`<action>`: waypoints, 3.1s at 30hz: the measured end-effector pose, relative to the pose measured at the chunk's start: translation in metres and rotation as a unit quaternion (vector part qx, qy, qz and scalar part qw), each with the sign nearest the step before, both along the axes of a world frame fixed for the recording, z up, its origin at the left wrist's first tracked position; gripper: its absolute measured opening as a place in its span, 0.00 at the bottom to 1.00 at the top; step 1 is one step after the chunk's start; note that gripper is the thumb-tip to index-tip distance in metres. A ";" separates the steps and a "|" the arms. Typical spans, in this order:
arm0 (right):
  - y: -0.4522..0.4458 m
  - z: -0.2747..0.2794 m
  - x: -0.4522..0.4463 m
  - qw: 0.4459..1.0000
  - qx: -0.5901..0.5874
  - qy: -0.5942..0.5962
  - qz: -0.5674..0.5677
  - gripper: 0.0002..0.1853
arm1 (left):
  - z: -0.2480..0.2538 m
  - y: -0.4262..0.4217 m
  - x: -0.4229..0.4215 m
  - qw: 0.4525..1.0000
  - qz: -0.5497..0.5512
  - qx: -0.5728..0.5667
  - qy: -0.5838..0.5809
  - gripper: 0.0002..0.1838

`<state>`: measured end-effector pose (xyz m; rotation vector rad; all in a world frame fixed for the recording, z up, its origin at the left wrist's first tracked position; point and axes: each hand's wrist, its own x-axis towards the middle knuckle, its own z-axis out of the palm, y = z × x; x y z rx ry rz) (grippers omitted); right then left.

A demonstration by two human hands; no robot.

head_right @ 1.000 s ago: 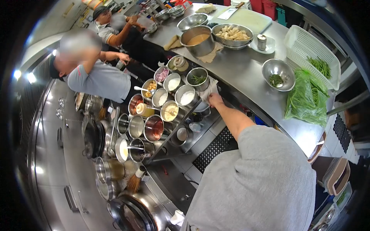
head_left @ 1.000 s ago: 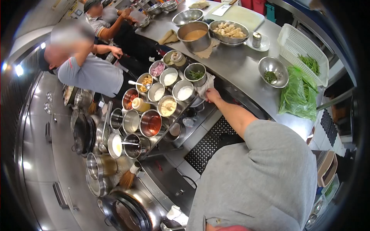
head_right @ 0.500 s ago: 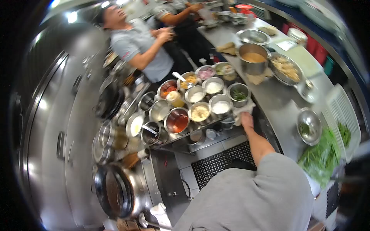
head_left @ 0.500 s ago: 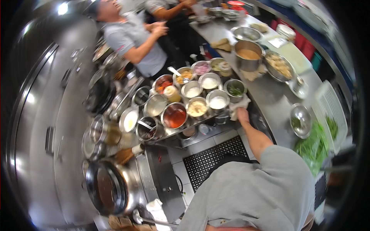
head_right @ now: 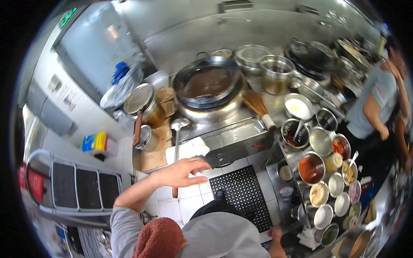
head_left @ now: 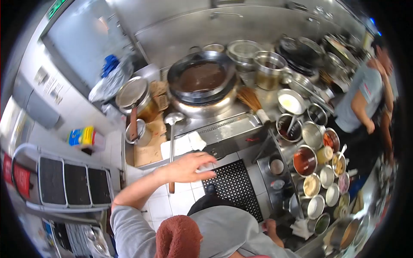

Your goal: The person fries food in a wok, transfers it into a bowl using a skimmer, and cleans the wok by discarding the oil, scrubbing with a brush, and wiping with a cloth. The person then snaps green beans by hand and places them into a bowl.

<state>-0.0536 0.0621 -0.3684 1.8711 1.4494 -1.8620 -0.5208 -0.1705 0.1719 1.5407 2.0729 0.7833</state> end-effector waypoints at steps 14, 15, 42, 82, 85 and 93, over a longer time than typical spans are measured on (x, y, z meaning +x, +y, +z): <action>0.002 0.179 -0.315 0.861 0.228 0.141 0.431 0.13 | -0.306 -0.153 -0.005 0.727 0.507 0.107 -0.450 0.17; -0.007 0.191 -0.342 0.849 0.239 0.177 0.437 0.12 | -0.307 -0.153 0.001 0.750 0.527 0.073 -0.393 0.16; 0.096 0.438 -0.608 0.836 0.203 0.368 0.353 0.09 | -0.497 -0.294 0.052 0.924 0.131 -0.358 -0.008 0.20; -0.125 0.598 -0.758 0.685 -0.602 0.365 0.189 0.09 | -0.511 -0.240 0.218 0.359 0.737 0.059 -0.569 0.23; -0.151 0.573 -0.755 0.731 -0.457 0.406 0.304 0.07 | -0.511 -0.238 0.209 0.367 0.738 0.064 -0.562 0.23; -0.146 0.512 -0.722 0.706 0.028 0.437 0.556 0.20 | -0.511 -0.249 0.190 0.395 0.727 0.001 -0.561 0.21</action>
